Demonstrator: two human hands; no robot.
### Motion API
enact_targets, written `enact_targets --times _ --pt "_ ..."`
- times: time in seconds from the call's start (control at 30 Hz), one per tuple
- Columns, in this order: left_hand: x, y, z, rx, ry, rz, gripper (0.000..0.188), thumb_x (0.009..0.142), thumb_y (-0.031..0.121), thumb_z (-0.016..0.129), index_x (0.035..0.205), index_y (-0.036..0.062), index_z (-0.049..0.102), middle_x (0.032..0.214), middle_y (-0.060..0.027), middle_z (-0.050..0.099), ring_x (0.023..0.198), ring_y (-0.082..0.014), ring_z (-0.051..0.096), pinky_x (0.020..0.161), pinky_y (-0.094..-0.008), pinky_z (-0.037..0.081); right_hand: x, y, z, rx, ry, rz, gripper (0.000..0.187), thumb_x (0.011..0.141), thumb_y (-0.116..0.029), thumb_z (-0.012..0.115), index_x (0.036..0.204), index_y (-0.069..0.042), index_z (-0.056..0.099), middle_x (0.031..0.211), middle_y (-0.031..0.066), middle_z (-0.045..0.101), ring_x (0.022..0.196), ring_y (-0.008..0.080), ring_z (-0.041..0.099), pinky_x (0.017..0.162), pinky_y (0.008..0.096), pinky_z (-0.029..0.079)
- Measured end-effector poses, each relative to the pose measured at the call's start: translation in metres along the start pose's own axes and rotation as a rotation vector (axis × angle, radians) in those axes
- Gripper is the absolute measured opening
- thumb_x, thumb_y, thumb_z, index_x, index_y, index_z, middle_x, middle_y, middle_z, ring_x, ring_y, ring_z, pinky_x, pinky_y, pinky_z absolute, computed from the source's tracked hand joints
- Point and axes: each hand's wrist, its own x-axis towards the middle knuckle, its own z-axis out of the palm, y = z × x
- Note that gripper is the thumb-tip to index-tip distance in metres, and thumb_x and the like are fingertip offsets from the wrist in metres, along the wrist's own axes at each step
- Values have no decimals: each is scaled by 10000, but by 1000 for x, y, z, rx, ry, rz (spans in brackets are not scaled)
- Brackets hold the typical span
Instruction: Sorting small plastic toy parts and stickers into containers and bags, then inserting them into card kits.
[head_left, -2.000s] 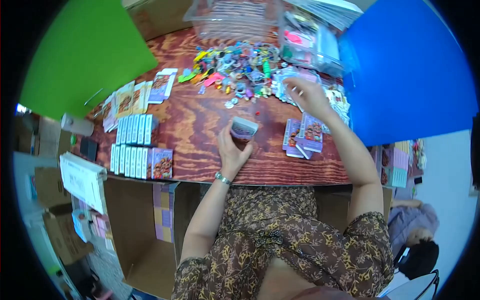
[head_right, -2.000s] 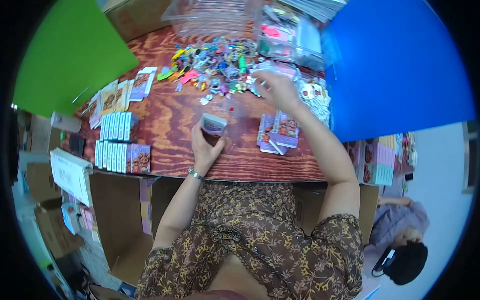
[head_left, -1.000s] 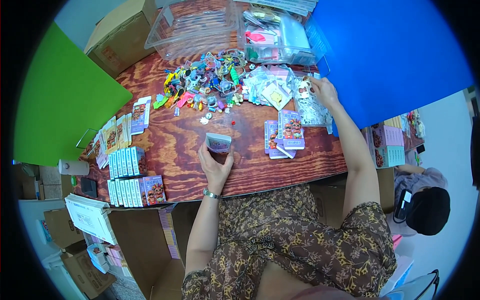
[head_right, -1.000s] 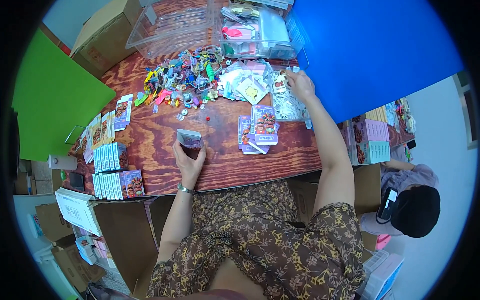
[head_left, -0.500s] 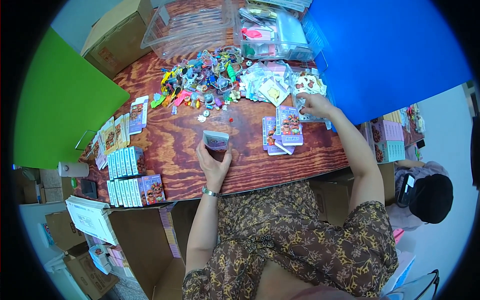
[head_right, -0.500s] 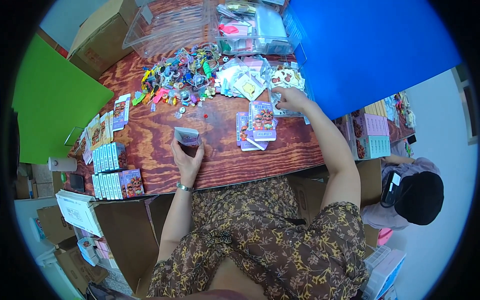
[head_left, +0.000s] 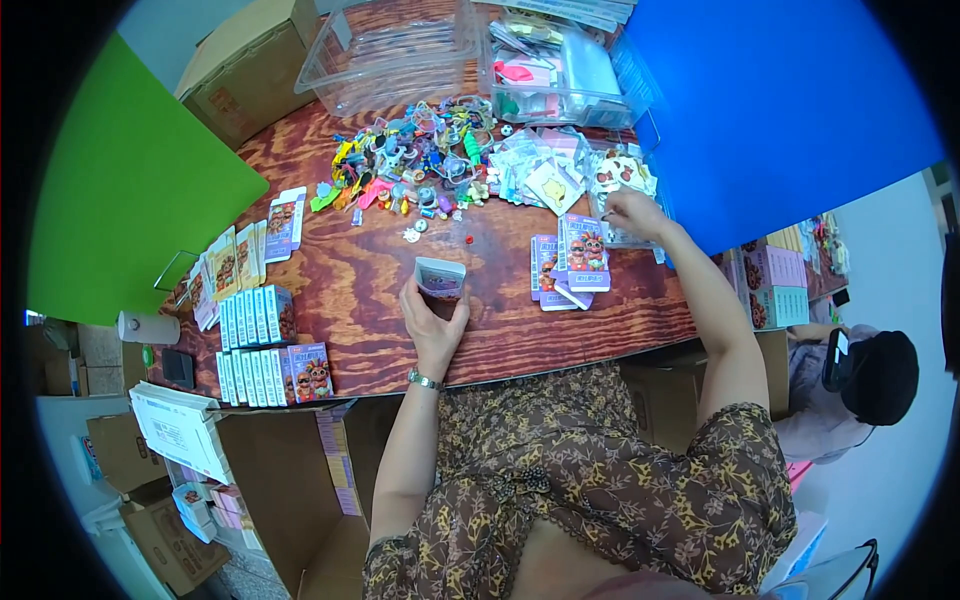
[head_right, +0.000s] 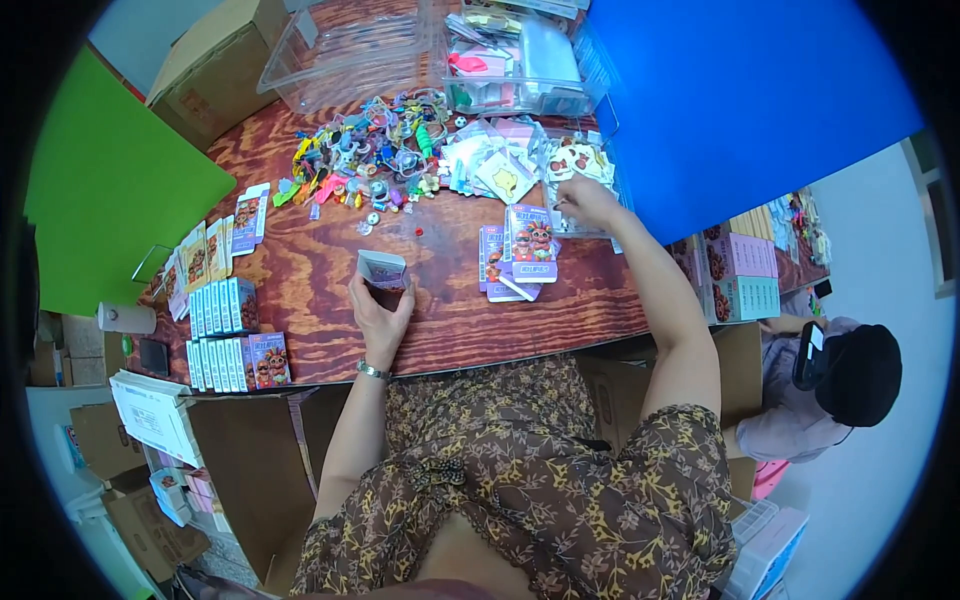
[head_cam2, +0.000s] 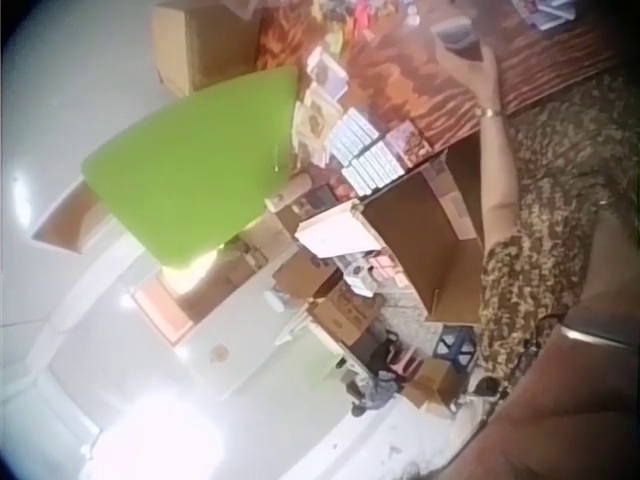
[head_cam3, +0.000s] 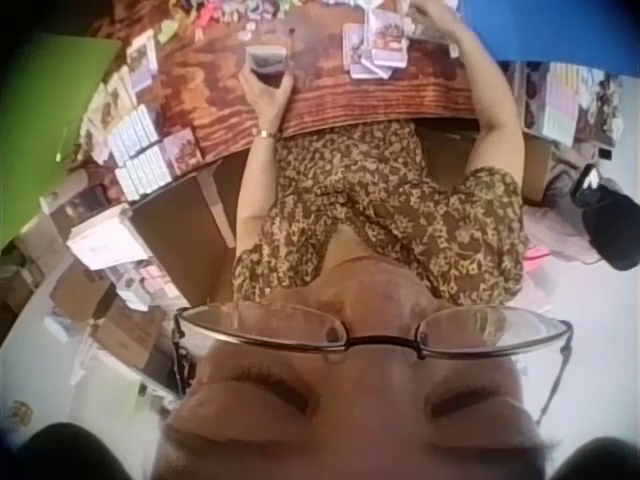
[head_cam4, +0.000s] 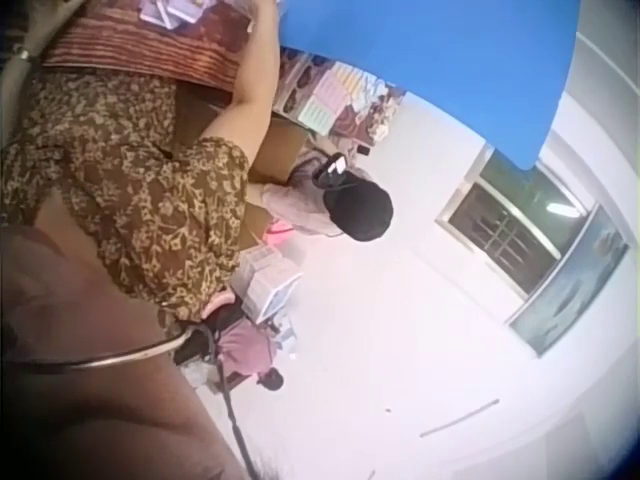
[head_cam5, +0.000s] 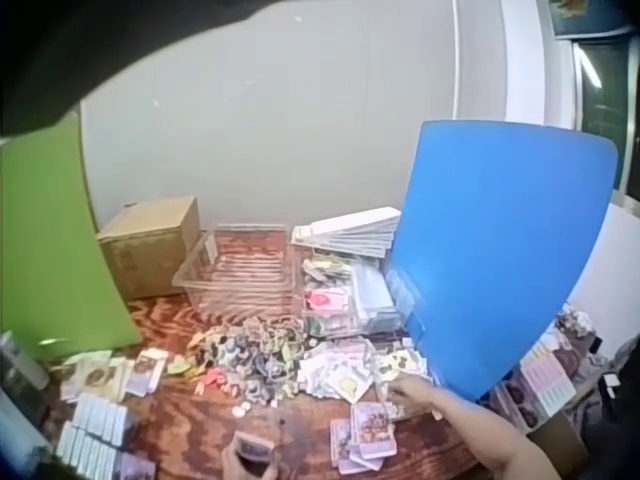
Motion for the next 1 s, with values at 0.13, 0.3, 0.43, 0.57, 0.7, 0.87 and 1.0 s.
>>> enact_targets --times 0.13,0.3,0.43,0.57,0.7,0.87,1.0 --pt "-1 -4 0 -1 10 17 752 755 211 855 1336 -34 446 1228 -206 524 1117 -379 545 939 -470 468 -6 5 -20 495 20 189 228 899 -240 745 995 -67 631 815 75 651 766 176 632 668 327 497" --pt "-2 -2 -2 -6 7 14 757 747 197 854 1337 -36 444 1223 -208 523 1114 -383 544 938 -472 469 -16 -12 -44 955 76 332 264 940 -295 723 1067 -94 610 903 -1 651 787 92 618 679 249 491" --pt "-2 -2 -2 -9 3 8 755 740 185 851 1338 -35 444 1220 -207 522 1117 -386 542 943 -471 467 -18 -27 -53 1047 58 270 265 937 -298 727 1085 -115 606 955 1 660 806 95 630 703 254 492" --pt "-2 -3 -2 -11 0 0 755 739 183 849 1338 -33 445 1221 -206 522 1119 -386 542 947 -469 467 -15 -40 -56 1223 12 112 281 937 -277 723 1107 -89 601 922 -3 668 816 112 641 701 263 501" --pt "-1 -2 -2 -16 1 19 758 740 181 847 1344 -32 443 1228 -207 521 1127 -384 540 953 -467 465 -9 -12 -54 622 -87 65 164 918 -217 706 901 -79 619 822 -12 675 753 113 640 644 293 486" --pt "1 -1 -1 -23 -1 19 749 745 171 843 1348 -30 446 1235 -207 522 1131 -381 540 954 -465 466 -21 3 -47 -29 -255 61 208 735 -156 700 925 -93 640 819 110 694 739 306 661 685 401 520" --pt "-1 -1 -3 -23 5 9 738 750 175 846 1341 -31 454 1230 -203 525 1123 -376 543 951 -464 468 -17 -8 -37 -36 -253 78 230 751 -162 692 971 -101 666 893 113 721 844 316 694 745 425 542"
